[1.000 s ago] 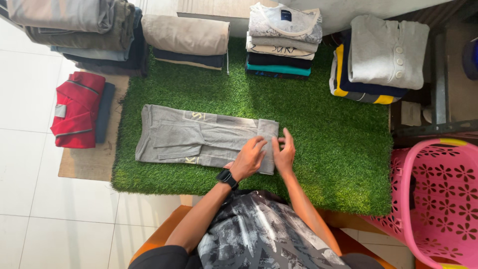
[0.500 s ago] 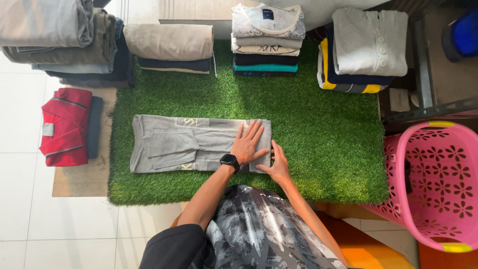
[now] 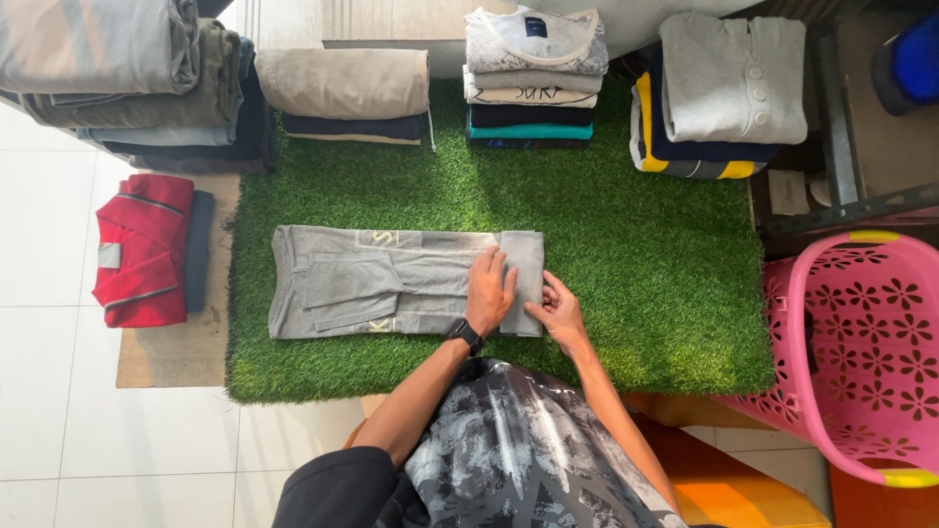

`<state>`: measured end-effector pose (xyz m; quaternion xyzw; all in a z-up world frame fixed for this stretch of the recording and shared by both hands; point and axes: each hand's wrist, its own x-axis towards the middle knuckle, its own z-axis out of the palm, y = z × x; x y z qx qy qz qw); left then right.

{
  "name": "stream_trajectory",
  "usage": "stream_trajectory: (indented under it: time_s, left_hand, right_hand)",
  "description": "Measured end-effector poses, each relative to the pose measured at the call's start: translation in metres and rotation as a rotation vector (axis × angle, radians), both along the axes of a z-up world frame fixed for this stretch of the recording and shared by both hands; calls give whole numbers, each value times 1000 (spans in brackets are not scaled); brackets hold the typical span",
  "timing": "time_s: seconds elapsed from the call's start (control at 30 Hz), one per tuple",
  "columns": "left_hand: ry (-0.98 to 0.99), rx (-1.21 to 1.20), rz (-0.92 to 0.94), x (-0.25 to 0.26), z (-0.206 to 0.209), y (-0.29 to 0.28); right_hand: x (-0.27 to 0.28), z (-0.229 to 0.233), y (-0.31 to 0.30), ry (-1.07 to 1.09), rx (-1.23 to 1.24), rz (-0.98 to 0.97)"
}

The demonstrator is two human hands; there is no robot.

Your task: The person folds a gray long-sleeve shirt on a green artificial turf surface, then places it on a stack. They then retrieve a gray t-shirt from a pink laundry basket, fold it, and place it on the same stack.

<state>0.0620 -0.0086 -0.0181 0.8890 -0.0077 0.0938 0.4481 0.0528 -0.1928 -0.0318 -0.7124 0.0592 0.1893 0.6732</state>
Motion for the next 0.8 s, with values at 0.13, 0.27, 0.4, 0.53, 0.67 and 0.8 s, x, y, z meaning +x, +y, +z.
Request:
stream_trajectory:
  time_s: [0.13,0.27,0.4,0.53,0.67,0.8]
  left_hand:
    - [-72,-127,14,-20,3,-2]
    - [-12,-257,20,-24,8,0]
    - [198,-410,74,-22,9,7]
    - [289,-556,95,-20,6,16]
    - [427,-813,122,-17,3,23]
    - [428,-967,59,-18,-7,38]
  right_hand:
    - [-9,2,11,-139,-84,-18]
    - [-18,18,30,-241,-235,-47]
    - [-27,42,51,-338,-407,-5]
    - [-37,61,73,-441,-516,90]
    - [-48,70,91,-502,-488,133]
    - [-63,67,100,-470,-439,158]
